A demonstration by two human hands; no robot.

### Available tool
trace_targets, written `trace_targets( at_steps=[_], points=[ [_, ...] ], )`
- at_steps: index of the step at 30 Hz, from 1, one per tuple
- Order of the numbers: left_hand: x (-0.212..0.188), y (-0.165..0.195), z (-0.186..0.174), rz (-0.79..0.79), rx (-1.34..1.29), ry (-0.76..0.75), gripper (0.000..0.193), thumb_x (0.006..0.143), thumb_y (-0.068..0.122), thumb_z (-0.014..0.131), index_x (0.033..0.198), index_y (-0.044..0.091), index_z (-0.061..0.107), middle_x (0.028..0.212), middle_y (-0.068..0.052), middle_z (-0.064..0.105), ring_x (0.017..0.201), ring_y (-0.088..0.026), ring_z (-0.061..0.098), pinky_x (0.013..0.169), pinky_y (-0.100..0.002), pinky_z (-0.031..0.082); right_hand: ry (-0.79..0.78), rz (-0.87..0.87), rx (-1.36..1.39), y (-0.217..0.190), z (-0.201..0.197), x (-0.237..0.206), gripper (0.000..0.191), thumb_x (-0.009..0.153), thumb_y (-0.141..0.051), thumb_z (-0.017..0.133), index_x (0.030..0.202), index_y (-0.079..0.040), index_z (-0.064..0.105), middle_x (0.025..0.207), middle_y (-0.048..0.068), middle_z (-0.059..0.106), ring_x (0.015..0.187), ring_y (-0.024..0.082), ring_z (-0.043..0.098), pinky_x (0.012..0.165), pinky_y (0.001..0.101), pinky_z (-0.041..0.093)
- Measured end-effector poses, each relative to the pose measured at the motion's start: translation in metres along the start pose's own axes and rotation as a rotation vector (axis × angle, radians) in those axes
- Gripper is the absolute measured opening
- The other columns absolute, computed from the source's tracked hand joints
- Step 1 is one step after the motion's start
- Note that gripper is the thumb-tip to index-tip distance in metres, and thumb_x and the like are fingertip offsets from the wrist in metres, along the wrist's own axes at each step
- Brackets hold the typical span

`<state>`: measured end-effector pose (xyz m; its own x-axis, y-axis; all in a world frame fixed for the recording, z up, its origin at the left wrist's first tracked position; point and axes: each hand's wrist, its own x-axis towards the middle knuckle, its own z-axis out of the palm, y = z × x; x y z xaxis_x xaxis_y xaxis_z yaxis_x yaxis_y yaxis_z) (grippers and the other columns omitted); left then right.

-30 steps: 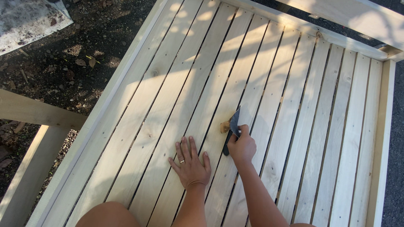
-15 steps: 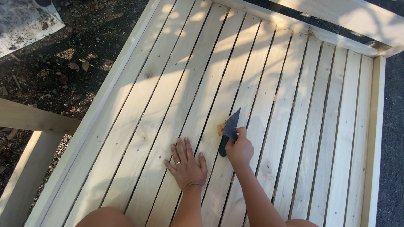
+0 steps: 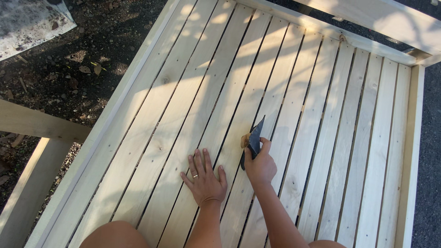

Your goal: The person sands a slatted wooden bench with a sheet of sandpaper, rubbing the seat slats and edges by hand, then folds the sandpaper and sands the backrest rail and frame of the bench. The person works over the bench surfaces, moving around the furniture to reach different sides.

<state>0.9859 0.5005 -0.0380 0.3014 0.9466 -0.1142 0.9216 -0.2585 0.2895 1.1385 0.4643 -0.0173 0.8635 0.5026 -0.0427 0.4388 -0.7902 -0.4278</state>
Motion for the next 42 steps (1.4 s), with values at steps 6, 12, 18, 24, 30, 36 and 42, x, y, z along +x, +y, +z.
trace_targets(
  at_steps=[6,12,18,24,30,36,42],
  points=[
    [0.001,0.0,-0.001,-0.01,0.013,-0.037,0.077,0.094,0.051,0.039,0.162,0.025,0.014,0.17,0.002,0.007,0.156,-0.022,0.003,0.119,-0.064,0.003,-0.006,-0.022,0.036,-0.011,0.012,-0.01,0.051,0.097,-0.024,0.063,0.142,-0.016,0.041,0.071,0.014,0.071,0.064,0.04,0.069,0.058,0.0523,0.049],
    [0.001,-0.001,0.002,-0.002,0.008,-0.019,0.076,0.094,0.052,0.037,0.161,0.024,0.015,0.169,0.002,0.006,0.155,-0.022,0.002,0.117,-0.063,0.003,0.045,-0.229,-0.009,-0.003,0.01,-0.051,0.062,0.078,-0.01,0.066,0.137,-0.013,0.047,0.065,0.01,0.07,0.058,0.03,0.068,0.062,0.041,0.046],
    [0.0,-0.002,0.003,-0.005,0.016,-0.041,0.076,0.094,0.052,0.038,0.161,0.023,0.015,0.17,0.002,0.006,0.156,-0.023,0.002,0.119,-0.063,0.003,0.024,-0.164,-0.075,-0.001,0.021,-0.025,0.057,0.086,-0.011,0.067,0.139,-0.011,0.047,0.065,0.009,0.069,0.057,0.029,0.066,0.068,0.0395,0.041],
    [0.001,-0.001,-0.001,-0.008,0.01,-0.034,0.075,0.094,0.052,0.038,0.161,0.024,0.016,0.169,0.002,0.009,0.155,-0.023,0.004,0.118,-0.064,0.004,0.01,-0.186,-0.11,0.01,0.017,-0.05,0.062,0.077,-0.008,0.066,0.136,-0.014,0.048,0.066,0.006,0.07,0.058,0.027,0.065,0.068,0.0393,0.039],
    [0.0,-0.001,-0.001,-0.018,0.04,-0.053,0.076,0.095,0.052,0.039,0.162,0.024,0.017,0.17,0.002,0.009,0.156,-0.022,0.004,0.119,-0.064,0.005,0.088,-0.261,-0.109,0.011,0.023,-0.008,0.057,0.079,-0.009,0.069,0.133,-0.012,0.051,0.065,0.006,0.068,0.057,0.027,0.063,0.066,0.0404,0.035],
    [-0.001,-0.002,0.001,-0.011,0.029,-0.029,0.076,0.094,0.053,0.039,0.161,0.025,0.016,0.17,0.002,0.009,0.156,-0.022,0.005,0.118,-0.064,0.006,0.023,-0.245,-0.134,0.018,0.024,-0.051,0.061,0.074,-0.003,0.065,0.132,-0.014,0.054,0.06,0.005,0.066,0.052,0.026,0.061,0.064,0.0397,0.035],
    [-0.001,-0.002,-0.001,-0.011,0.052,-0.061,0.076,0.095,0.053,0.037,0.162,0.025,0.013,0.17,0.001,0.006,0.156,-0.022,0.003,0.119,-0.063,0.004,-0.028,-0.289,-0.14,0.02,0.011,-0.035,0.057,0.077,-0.005,0.065,0.133,-0.015,0.053,0.063,0.004,0.066,0.053,0.027,0.061,0.065,0.0397,0.035]
  ],
)
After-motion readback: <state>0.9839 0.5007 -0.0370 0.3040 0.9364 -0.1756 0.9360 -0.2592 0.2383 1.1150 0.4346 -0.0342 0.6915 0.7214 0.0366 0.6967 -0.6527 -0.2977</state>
